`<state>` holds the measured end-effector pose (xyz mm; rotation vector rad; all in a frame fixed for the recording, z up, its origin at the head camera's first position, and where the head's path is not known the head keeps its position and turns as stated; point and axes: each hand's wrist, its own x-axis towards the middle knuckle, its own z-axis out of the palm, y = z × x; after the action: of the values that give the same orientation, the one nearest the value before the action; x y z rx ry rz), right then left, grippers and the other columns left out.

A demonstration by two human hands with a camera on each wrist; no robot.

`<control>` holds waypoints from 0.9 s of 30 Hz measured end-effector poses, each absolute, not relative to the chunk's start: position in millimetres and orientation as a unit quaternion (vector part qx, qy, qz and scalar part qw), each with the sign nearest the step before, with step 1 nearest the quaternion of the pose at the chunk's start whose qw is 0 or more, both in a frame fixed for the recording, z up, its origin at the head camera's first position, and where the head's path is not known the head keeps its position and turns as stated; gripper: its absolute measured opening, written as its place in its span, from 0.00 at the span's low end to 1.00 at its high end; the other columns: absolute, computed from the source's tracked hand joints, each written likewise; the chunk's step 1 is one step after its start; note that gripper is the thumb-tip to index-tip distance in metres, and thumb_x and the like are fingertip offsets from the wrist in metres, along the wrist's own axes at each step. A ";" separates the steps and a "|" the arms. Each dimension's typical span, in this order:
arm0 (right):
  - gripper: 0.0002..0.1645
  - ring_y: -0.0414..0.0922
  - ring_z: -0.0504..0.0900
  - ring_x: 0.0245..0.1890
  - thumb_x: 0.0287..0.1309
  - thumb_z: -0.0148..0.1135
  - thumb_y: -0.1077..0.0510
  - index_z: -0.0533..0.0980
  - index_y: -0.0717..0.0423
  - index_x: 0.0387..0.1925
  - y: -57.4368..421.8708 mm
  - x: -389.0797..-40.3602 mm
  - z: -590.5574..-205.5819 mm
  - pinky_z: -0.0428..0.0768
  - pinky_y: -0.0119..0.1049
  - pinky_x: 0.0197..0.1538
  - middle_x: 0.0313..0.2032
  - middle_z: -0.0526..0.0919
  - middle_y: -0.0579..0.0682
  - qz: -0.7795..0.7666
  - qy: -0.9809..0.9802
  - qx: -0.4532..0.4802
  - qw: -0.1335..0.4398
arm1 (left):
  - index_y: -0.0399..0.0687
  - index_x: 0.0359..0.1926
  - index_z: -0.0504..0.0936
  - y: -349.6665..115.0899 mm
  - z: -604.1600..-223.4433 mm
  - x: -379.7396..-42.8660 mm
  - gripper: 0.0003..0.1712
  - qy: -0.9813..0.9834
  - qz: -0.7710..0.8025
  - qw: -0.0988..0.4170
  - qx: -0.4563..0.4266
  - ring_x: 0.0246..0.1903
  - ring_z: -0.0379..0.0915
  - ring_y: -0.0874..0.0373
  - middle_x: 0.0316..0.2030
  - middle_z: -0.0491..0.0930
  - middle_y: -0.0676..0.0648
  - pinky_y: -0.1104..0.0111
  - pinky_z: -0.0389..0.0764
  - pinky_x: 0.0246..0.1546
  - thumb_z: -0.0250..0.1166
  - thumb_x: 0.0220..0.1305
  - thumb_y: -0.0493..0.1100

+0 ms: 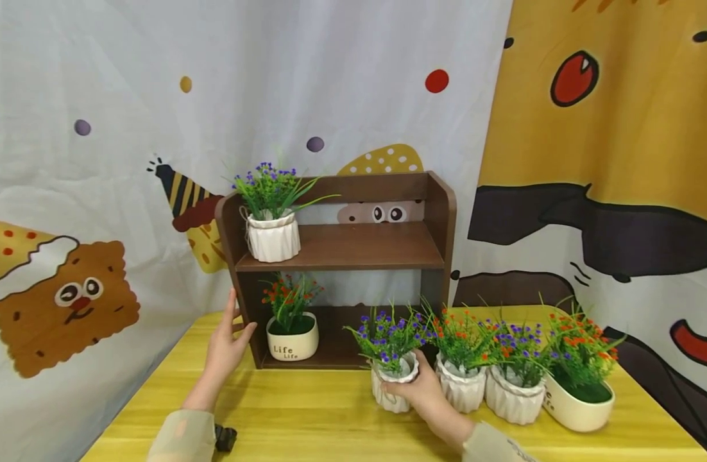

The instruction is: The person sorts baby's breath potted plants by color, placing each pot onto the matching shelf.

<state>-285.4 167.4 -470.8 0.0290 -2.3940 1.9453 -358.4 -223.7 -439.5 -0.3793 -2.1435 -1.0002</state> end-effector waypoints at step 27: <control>0.65 0.63 0.69 0.60 0.44 0.75 0.66 0.41 0.70 0.73 159.9 -272.8 -436.3 0.76 0.41 0.54 0.64 0.61 0.73 0.654 -0.755 0.030 0.039 | 0.63 0.77 0.45 -224.1 -436.8 -356.6 0.55 -0.837 -0.417 0.331 -0.125 0.39 0.81 0.36 0.55 0.74 0.29 0.47 0.83 0.36 0.69 0.60 0.35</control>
<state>-272.8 159.9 -436.3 0.0922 -2.3158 2.0036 -356.6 -224.1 -436.8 -0.3261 -2.1897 -1.0901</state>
